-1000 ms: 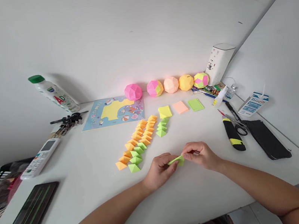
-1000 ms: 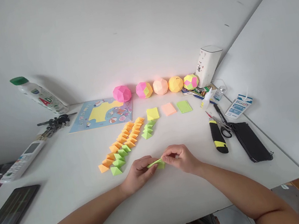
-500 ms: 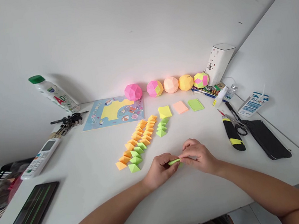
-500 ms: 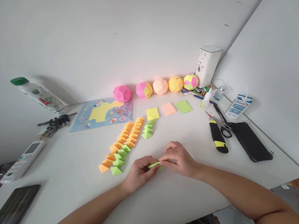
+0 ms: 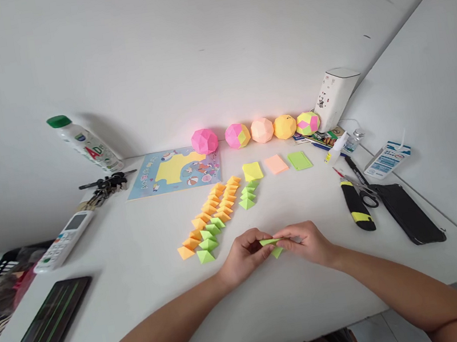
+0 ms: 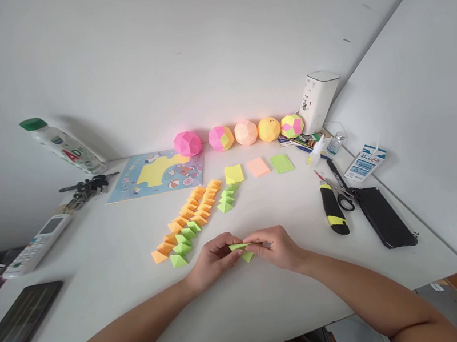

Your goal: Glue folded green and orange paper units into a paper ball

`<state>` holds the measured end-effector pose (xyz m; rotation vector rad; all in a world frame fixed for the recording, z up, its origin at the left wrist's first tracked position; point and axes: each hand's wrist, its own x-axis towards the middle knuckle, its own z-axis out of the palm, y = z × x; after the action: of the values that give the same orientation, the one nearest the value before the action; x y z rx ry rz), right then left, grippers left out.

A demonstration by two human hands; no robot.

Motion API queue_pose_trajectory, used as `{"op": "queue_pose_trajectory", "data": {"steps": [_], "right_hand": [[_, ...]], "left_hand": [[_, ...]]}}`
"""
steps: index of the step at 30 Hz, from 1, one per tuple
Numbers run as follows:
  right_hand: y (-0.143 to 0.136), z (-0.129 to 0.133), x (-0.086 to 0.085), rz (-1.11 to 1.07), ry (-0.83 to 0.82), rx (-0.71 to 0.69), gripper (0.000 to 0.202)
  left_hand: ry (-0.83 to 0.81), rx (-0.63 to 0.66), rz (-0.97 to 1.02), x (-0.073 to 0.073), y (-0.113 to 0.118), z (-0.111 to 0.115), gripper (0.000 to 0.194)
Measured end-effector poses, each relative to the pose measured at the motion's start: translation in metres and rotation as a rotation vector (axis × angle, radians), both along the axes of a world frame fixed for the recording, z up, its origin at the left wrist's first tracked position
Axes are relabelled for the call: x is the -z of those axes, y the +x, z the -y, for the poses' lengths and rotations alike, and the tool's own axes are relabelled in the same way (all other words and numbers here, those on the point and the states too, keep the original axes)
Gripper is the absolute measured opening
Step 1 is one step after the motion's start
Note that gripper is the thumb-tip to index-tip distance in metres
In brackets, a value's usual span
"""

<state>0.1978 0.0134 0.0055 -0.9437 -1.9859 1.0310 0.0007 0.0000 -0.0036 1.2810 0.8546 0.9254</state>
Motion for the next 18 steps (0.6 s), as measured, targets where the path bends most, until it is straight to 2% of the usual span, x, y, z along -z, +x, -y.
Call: {"op": "queue_pose_trajectory", "data": {"steps": [6,18], "right_hand": [[-0.0007,0.0002,-0.0005,-0.024,0.034,-0.001,0.018],[-0.0003,0.0005,-0.0014,-0.003,-0.071,0.027,0.016]], "left_hand": [[-0.034,-0.001,0.013,0.0001,0.0002,-0.0005,0.023],[-0.045,-0.023,-0.032,-0.0028,-0.0013,-0.0008,0.024]]}}
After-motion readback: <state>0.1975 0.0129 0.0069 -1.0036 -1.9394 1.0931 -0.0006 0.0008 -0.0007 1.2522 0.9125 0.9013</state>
